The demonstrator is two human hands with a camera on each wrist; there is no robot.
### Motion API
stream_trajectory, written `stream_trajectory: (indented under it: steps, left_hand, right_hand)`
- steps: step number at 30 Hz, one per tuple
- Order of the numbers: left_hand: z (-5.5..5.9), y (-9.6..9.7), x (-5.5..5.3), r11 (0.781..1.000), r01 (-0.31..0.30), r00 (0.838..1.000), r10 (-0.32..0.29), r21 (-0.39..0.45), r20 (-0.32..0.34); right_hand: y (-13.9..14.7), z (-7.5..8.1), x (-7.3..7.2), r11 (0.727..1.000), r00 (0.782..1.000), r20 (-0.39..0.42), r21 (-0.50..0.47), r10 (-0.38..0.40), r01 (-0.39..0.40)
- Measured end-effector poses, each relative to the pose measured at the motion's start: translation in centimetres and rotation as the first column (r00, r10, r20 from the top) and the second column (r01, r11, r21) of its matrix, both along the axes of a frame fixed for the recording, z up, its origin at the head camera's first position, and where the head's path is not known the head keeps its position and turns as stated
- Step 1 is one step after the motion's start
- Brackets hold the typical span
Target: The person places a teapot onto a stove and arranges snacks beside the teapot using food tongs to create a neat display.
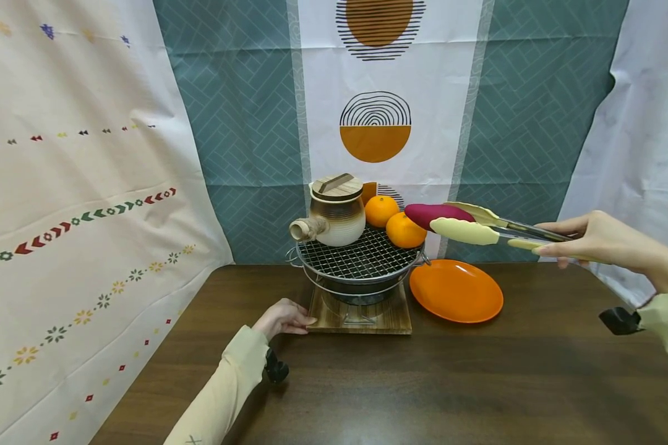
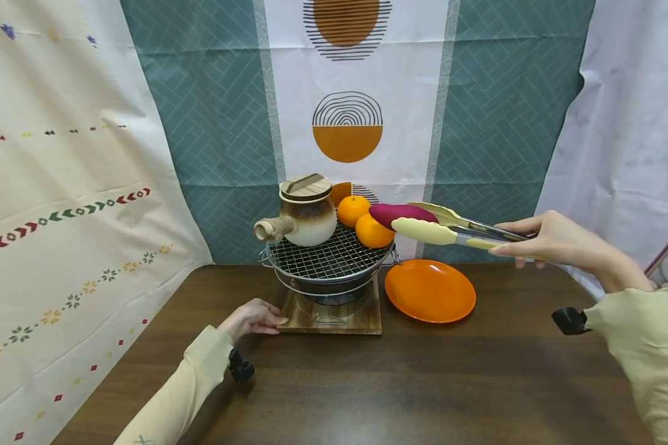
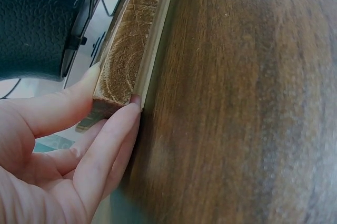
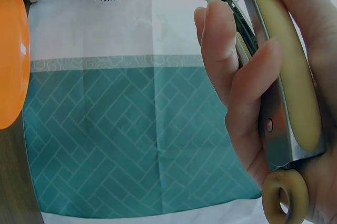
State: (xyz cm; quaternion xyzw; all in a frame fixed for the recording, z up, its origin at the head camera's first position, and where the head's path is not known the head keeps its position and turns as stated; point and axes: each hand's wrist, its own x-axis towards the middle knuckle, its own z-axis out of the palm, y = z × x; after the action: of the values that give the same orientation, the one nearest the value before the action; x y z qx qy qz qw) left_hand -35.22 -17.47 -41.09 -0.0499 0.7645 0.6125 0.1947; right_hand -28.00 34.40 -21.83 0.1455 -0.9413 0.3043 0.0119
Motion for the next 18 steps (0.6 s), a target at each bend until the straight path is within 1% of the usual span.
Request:
stream_trajectory:
  steps: [10,18]
  left_hand:
    - [0.0,0.0,-0.1,1.0,-0.016,1.0,0.016,0.002,0.007]
    - [0.2,0.0,0.1,1.0,0.005,1.0,-0.005,0.008,0.022]
  right_hand:
    - [-1.4,0.4,0.0,0.999,0.999,0.016,0.01,0.03,-0.03]
    - [-2.5,0.6,0.0,0.996,0.996,0.021,0.01,0.085,-0.085]
